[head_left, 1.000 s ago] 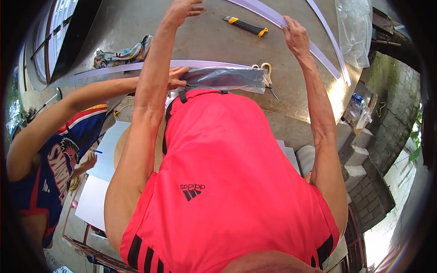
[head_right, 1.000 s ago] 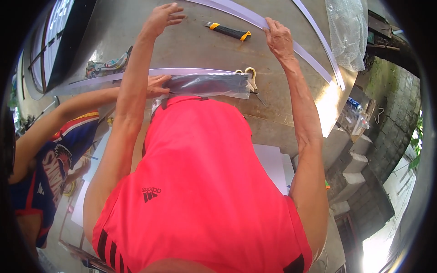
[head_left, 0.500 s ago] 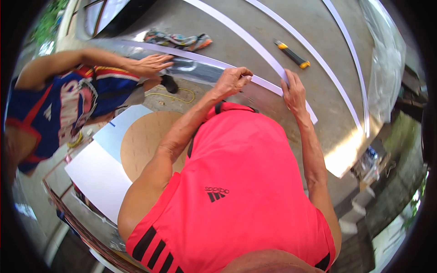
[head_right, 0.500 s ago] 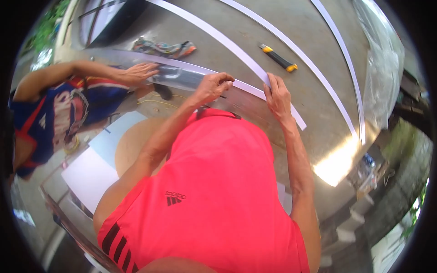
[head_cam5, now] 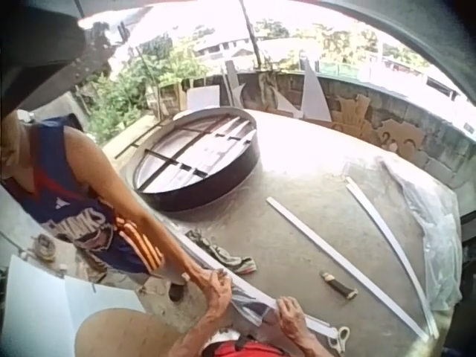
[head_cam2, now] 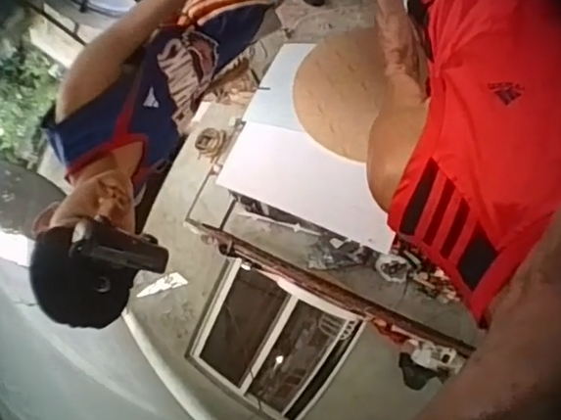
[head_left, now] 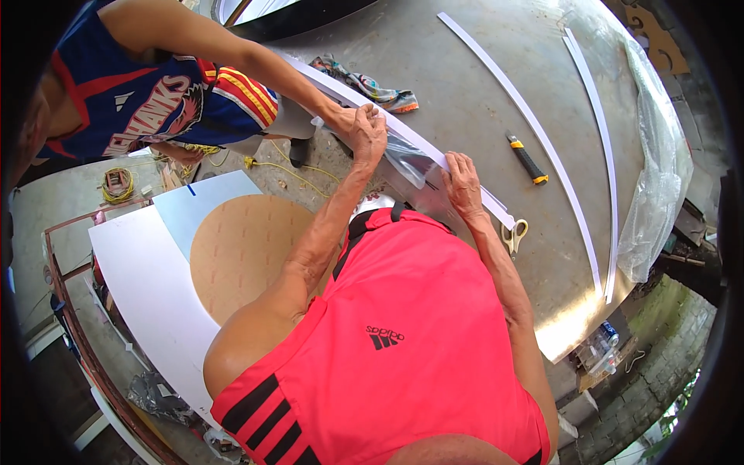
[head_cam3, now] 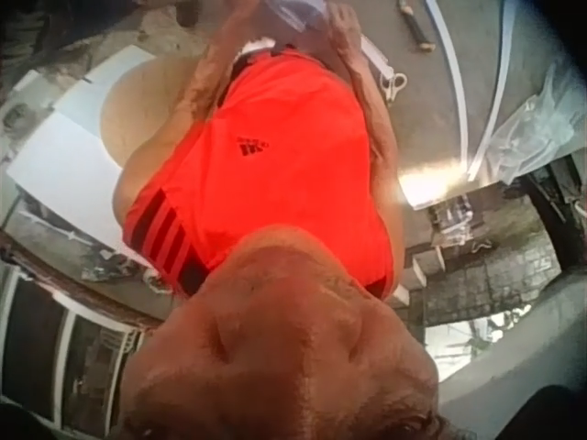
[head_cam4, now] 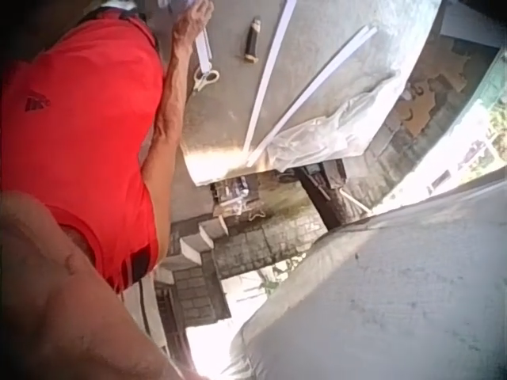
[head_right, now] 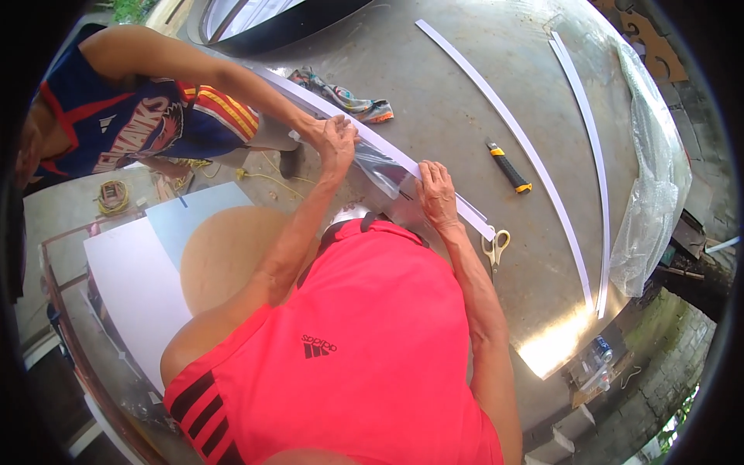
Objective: Assembling and securing components for a circular sign, including trimming material with a utility knife.
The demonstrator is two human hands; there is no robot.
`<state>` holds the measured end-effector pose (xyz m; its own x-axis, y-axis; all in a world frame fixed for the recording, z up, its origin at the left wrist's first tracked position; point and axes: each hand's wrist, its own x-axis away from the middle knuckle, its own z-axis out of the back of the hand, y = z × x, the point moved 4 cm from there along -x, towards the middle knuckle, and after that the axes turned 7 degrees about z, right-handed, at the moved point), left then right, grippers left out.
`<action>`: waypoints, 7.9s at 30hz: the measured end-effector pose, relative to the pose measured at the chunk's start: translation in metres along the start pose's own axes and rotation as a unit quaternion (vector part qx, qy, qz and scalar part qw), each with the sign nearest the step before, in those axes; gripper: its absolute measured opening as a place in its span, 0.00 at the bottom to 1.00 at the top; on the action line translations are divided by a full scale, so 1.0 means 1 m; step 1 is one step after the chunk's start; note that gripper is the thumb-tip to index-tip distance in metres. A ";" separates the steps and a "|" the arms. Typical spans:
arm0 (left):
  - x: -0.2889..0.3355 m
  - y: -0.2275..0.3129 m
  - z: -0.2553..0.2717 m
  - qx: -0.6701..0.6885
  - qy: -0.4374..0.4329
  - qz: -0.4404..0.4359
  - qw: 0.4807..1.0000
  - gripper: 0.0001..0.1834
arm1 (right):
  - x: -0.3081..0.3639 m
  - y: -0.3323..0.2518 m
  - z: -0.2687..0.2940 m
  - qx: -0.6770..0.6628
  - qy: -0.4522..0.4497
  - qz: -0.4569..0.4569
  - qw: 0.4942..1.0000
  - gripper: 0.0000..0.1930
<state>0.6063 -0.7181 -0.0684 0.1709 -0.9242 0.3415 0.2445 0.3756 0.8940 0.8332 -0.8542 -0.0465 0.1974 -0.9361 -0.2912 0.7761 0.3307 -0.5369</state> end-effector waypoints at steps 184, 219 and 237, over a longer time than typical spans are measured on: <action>-0.074 0.193 0.013 0.661 -0.290 -0.054 0.690 0.32 | 0.133 -0.032 0.086 -0.007 0.029 -0.282 0.959 0.19; 0.011 -0.015 -0.050 0.100 -0.186 0.185 0.960 0.16 | 0.285 -0.034 0.141 0.143 -0.124 -0.320 0.928 0.20; 0.122 -0.067 -0.080 0.040 0.078 0.126 0.988 0.12 | 0.371 0.049 0.208 0.177 -0.153 -0.127 0.964 0.22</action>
<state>0.6867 -0.8502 -0.1096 0.3629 -0.7774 0.5138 0.1009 0.5809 0.8077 1.0690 -1.2105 -0.0160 0.0994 -0.9910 0.0896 0.9678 0.0754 -0.2403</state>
